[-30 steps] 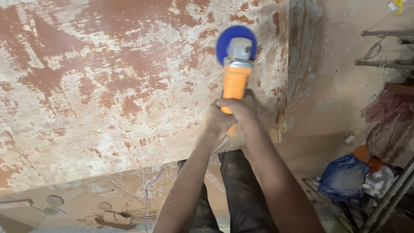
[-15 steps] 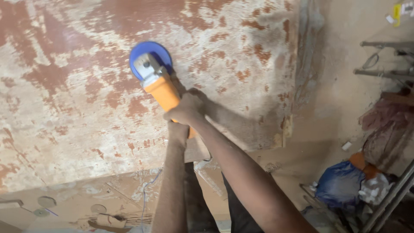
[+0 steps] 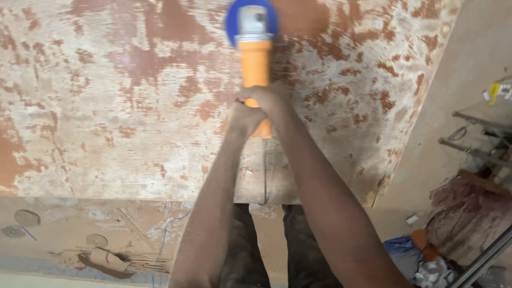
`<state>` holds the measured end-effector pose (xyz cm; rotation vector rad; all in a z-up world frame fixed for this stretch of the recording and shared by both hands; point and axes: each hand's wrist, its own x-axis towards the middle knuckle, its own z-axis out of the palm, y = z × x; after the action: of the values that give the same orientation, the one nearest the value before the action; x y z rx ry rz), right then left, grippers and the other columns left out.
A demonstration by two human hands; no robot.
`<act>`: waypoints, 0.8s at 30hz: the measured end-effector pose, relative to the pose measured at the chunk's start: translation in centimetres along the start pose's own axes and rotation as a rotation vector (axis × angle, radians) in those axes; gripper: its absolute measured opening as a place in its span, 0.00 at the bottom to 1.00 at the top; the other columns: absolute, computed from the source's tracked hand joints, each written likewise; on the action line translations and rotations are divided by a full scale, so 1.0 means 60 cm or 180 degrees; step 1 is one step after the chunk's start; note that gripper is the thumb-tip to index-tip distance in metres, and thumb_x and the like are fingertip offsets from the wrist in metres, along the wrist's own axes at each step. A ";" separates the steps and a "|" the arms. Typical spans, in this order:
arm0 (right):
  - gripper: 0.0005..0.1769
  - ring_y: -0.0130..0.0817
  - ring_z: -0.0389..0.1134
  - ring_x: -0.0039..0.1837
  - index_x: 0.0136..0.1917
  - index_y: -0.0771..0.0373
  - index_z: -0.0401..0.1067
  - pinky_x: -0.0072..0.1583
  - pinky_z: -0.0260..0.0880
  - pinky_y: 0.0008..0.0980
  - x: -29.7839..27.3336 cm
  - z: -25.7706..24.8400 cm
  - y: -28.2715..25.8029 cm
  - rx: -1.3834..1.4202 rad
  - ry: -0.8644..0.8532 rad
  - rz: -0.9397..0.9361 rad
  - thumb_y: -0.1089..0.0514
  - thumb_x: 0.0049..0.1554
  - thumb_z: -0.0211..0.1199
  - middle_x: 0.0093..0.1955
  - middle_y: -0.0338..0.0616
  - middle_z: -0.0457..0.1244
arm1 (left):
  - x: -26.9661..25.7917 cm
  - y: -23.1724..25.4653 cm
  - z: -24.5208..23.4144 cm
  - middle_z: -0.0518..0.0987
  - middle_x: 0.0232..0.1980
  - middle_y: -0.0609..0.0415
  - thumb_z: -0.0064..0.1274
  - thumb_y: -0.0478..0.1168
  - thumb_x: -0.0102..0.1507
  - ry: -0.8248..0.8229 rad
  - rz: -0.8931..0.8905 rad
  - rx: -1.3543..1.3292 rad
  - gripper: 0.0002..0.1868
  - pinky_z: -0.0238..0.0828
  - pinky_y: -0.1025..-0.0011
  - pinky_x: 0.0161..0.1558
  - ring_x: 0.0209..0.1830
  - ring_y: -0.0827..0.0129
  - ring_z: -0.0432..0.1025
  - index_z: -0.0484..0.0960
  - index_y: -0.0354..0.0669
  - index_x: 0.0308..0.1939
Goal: The person uses a handheld electric sander with a blue pad to sand a large, reddish-brown wooden surface. The person moves the sander in circular and sweeping motions across the board, removing the top layer to reveal a lighter, unfinished wood surface underneath.
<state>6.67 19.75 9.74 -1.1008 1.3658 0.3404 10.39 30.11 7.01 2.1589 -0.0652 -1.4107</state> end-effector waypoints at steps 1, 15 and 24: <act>0.30 0.39 0.76 0.52 0.56 0.69 0.76 0.53 0.77 0.33 0.003 -0.004 0.007 0.0126 0.0114 0.0233 0.55 0.41 0.76 0.53 0.52 0.72 | -0.002 0.013 -0.002 0.82 0.50 0.43 0.68 0.46 0.53 -0.0014 -0.0174 0.0571 0.33 0.77 0.65 0.47 0.47 0.63 0.78 0.77 0.30 0.56; 0.14 0.36 0.73 0.43 0.49 0.69 0.75 0.45 0.77 0.33 0.048 -0.115 0.170 0.1734 0.0358 0.0376 0.65 0.49 0.69 0.43 0.46 0.70 | -0.042 0.083 0.073 0.84 0.48 0.50 0.69 0.50 0.45 -0.0916 -0.0110 0.1455 0.35 0.77 0.63 0.49 0.47 0.62 0.79 0.82 0.45 0.55; 0.27 0.38 0.73 0.44 0.51 0.70 0.77 0.45 0.75 0.38 0.071 0.002 0.194 0.0438 0.0263 0.0294 0.56 0.40 0.80 0.48 0.49 0.71 | -0.039 -0.049 0.022 0.83 0.49 0.44 0.67 0.54 0.46 -0.0225 -0.0219 0.0729 0.36 0.78 0.58 0.48 0.48 0.58 0.79 0.81 0.42 0.55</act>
<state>-1.03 23.93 0.99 -0.9488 1.4941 0.2661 7.45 32.81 7.20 2.3137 -0.1890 -1.5860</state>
